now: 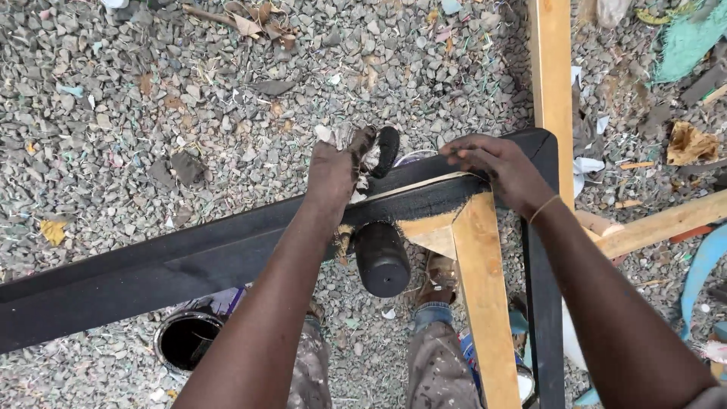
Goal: The person paints a wooden frame black using a paintbrush and a cloth. They repeatedly dip the brush into a paint can and apply the paint to the frame's surface, using the cloth to smooth the finish and clean edges.
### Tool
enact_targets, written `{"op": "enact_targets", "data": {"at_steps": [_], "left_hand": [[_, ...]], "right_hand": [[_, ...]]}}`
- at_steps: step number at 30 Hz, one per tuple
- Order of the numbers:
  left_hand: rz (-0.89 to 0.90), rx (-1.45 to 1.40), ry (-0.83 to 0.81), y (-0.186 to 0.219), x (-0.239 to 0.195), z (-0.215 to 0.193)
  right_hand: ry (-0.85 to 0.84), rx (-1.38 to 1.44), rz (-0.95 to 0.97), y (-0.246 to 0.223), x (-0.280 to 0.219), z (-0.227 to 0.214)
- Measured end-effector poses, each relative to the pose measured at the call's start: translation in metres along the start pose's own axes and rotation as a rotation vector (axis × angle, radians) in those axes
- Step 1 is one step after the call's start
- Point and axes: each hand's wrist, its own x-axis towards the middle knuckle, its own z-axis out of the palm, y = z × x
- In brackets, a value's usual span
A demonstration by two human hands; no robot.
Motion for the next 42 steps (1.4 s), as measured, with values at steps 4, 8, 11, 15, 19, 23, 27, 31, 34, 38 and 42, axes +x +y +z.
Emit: {"op": "enact_targets", "data": {"at_steps": [4, 8, 11, 15, 19, 23, 27, 31, 34, 38, 42], "left_hand": [[-0.024, -0.096, 0.04, -0.002, -0.003, -0.008], [-0.065, -0.107, 0.055, -0.034, 0.007, -0.009], [-0.107, -0.104, 0.063, -0.019, -0.023, -0.015], [-0.096, -0.093, 0.077, -0.001, -0.033, -0.018], [-0.108, -0.193, 0.073, -0.017, -0.019, -0.024], [-0.067, -0.127, 0.081, -0.02, -0.014, -0.027], [-0.074, -0.142, 0.07, -0.001, -0.034, -0.029], [-0.063, -0.157, 0.047, -0.051, 0.012, -0.03], [-0.041, -0.087, 0.0, -0.019, -0.008, -0.025], [-0.084, -0.046, -0.154, 0.022, -0.044, -0.007], [0.248, 0.118, -0.253, 0.028, -0.004, 0.035]], "right_hand": [[-0.402, -0.038, 0.225, -0.014, 0.046, -0.02], [-0.574, -0.283, 0.309, -0.034, 0.056, -0.016], [-0.63, -0.435, 0.333, -0.043, 0.062, -0.01], [-0.626, -0.509, 0.422, -0.052, 0.069, -0.004], [-0.695, -0.589, 0.375, -0.043, 0.076, -0.003], [-0.724, -0.646, 0.359, -0.045, 0.076, -0.004], [-0.746, -0.679, 0.337, -0.045, 0.072, -0.003], [-0.701, -0.623, 0.307, -0.047, 0.058, -0.012], [-0.536, -0.5, 0.197, -0.027, 0.054, -0.026], [0.377, 0.121, 0.139, 0.011, 0.037, -0.032], [0.973, 0.006, 0.125, 0.096, -0.006, -0.003]]}}
